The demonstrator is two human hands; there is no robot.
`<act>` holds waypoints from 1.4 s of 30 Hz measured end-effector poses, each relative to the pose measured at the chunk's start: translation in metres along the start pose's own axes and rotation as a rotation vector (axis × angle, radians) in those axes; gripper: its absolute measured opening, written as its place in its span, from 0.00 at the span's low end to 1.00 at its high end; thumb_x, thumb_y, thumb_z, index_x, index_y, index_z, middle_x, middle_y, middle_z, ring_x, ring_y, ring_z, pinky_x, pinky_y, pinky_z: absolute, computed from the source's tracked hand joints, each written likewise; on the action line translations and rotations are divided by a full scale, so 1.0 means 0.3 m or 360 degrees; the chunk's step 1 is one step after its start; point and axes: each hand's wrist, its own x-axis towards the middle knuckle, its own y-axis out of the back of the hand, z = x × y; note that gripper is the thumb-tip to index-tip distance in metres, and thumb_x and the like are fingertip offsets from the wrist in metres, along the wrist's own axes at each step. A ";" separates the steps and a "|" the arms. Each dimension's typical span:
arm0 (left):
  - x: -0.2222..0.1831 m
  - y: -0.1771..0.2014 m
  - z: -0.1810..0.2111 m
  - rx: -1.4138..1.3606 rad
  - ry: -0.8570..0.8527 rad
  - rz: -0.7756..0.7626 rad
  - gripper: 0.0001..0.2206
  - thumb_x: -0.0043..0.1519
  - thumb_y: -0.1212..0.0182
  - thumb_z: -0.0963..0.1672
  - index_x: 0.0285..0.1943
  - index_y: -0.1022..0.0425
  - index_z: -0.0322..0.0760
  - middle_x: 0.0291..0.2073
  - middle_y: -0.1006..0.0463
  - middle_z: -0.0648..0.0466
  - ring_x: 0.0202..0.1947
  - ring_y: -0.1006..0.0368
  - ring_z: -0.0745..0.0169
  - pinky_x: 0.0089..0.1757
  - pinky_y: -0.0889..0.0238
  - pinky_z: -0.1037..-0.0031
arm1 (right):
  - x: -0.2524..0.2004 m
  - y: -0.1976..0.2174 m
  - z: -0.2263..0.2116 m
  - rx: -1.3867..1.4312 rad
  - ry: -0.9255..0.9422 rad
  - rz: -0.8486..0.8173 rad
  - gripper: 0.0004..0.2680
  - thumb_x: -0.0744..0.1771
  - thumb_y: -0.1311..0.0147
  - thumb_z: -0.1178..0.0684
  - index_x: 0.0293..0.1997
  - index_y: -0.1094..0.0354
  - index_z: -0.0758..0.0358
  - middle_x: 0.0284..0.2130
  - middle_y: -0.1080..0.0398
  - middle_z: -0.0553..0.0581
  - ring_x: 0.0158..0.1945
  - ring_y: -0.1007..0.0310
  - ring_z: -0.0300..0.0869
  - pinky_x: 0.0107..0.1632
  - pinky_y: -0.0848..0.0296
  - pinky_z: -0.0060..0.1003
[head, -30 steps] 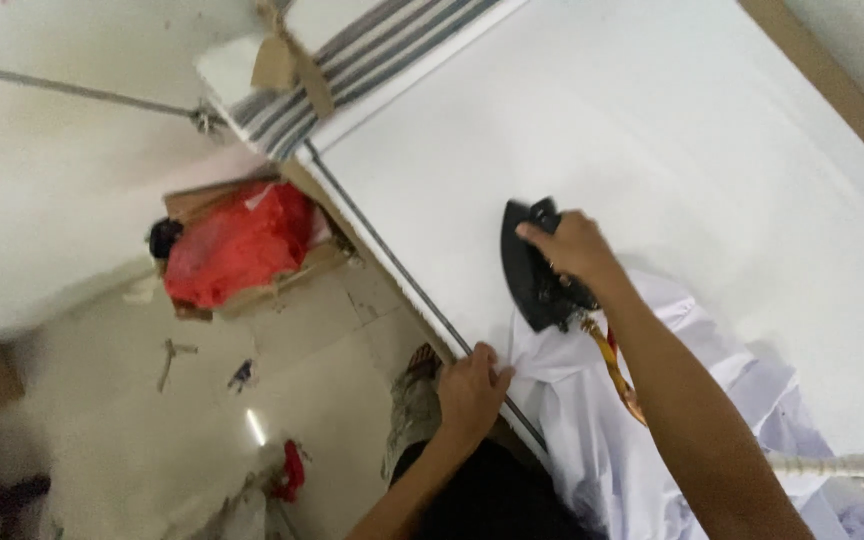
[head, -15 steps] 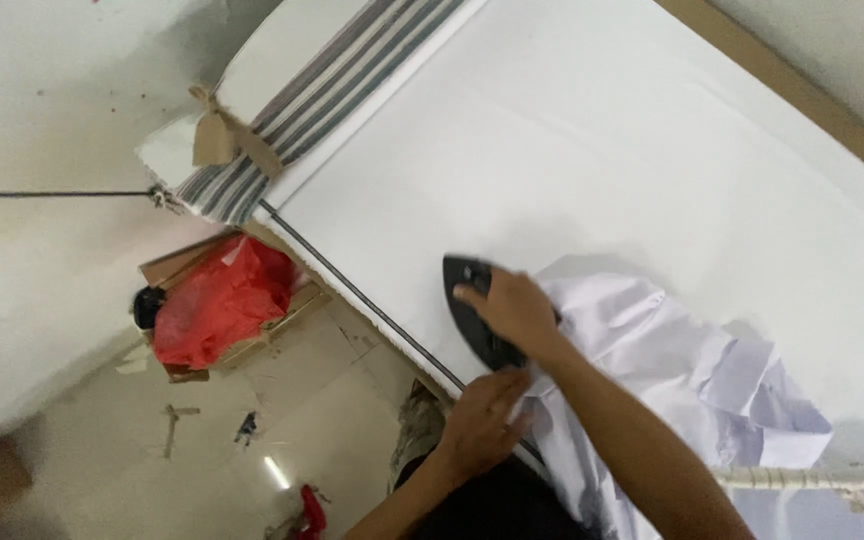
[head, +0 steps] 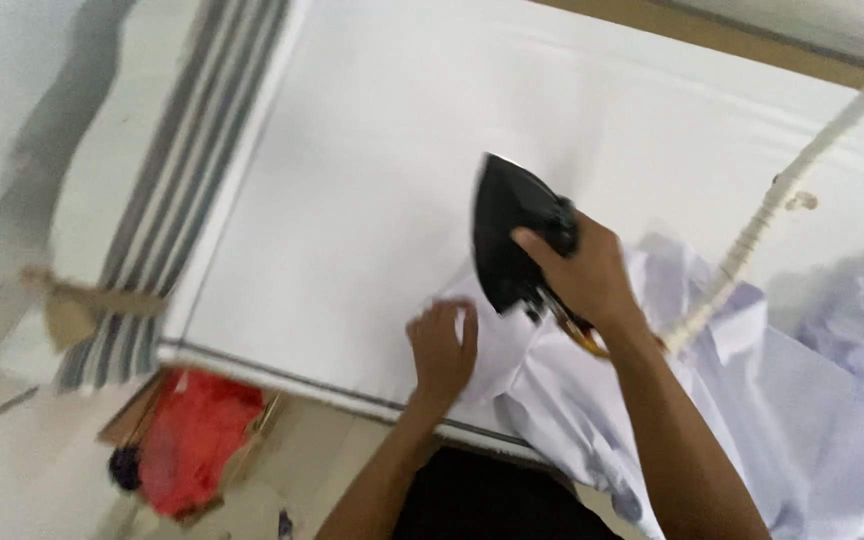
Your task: Ironing white shirts on a large industrial ironing table using a steam iron.
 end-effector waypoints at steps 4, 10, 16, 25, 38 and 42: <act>0.250 -0.181 0.110 -0.0375 -0.0027 -0.0539 0.18 0.68 0.46 0.55 0.56 0.23 0.44 0.44 0.20 0.55 0.44 0.21 0.53 0.46 0.32 0.61 | -0.201 0.025 0.197 -0.0173 -0.0509 0.0051 0.20 0.63 0.38 0.34 0.46 0.26 0.62 0.34 0.24 0.71 0.44 0.22 0.64 0.42 0.26 0.59; 0.340 -0.553 0.102 -0.0028 -0.0465 -0.0921 0.18 0.65 0.44 0.56 0.55 0.27 0.47 0.41 0.23 0.54 0.46 0.23 0.49 0.48 0.34 0.55 | -0.305 -0.171 0.558 -0.0033 -0.0975 -0.0191 0.21 0.63 0.39 0.33 0.40 0.26 0.67 0.29 0.23 0.66 0.37 0.19 0.56 0.39 0.23 0.50; 0.402 -0.411 0.142 -0.0505 -0.0117 -0.1028 0.17 0.63 0.37 0.55 0.45 0.23 0.42 0.36 0.16 0.46 0.40 0.19 0.45 0.43 0.30 0.58 | -0.007 -0.124 0.594 -0.0006 -0.0872 -0.0043 0.24 0.64 0.40 0.30 0.41 0.29 0.69 0.32 0.24 0.69 0.41 0.20 0.60 0.41 0.23 0.53; 0.394 -0.402 0.128 -0.0633 0.0325 -0.0874 0.13 0.66 0.42 0.53 0.46 0.22 0.45 0.29 0.21 0.47 0.34 0.22 0.45 0.37 0.30 0.58 | 0.704 -0.050 0.748 0.0107 -0.0499 0.0023 0.15 0.67 0.38 0.40 0.29 0.32 0.62 0.18 0.30 0.56 0.22 0.26 0.46 0.25 0.27 0.41; 0.319 -0.377 0.243 -0.0298 0.0340 -0.0844 0.22 0.64 0.52 0.54 0.56 0.23 0.40 0.52 0.19 0.52 0.54 0.27 0.52 0.55 0.38 0.61 | 0.666 0.132 0.698 -0.0394 0.1003 0.0692 0.18 0.65 0.37 0.47 0.59 0.35 0.62 0.45 0.33 0.60 0.45 0.35 0.55 0.46 0.35 0.50; 0.214 -0.373 0.139 -0.0269 0.0121 -0.0601 0.23 0.65 0.47 0.56 0.53 0.23 0.36 0.47 0.19 0.48 0.49 0.24 0.47 0.51 0.35 0.58 | 0.134 0.244 1.145 0.0102 0.0204 0.0537 0.11 0.67 0.39 0.53 0.53 0.29 0.61 0.48 0.25 0.57 0.45 0.22 0.44 0.50 0.27 0.38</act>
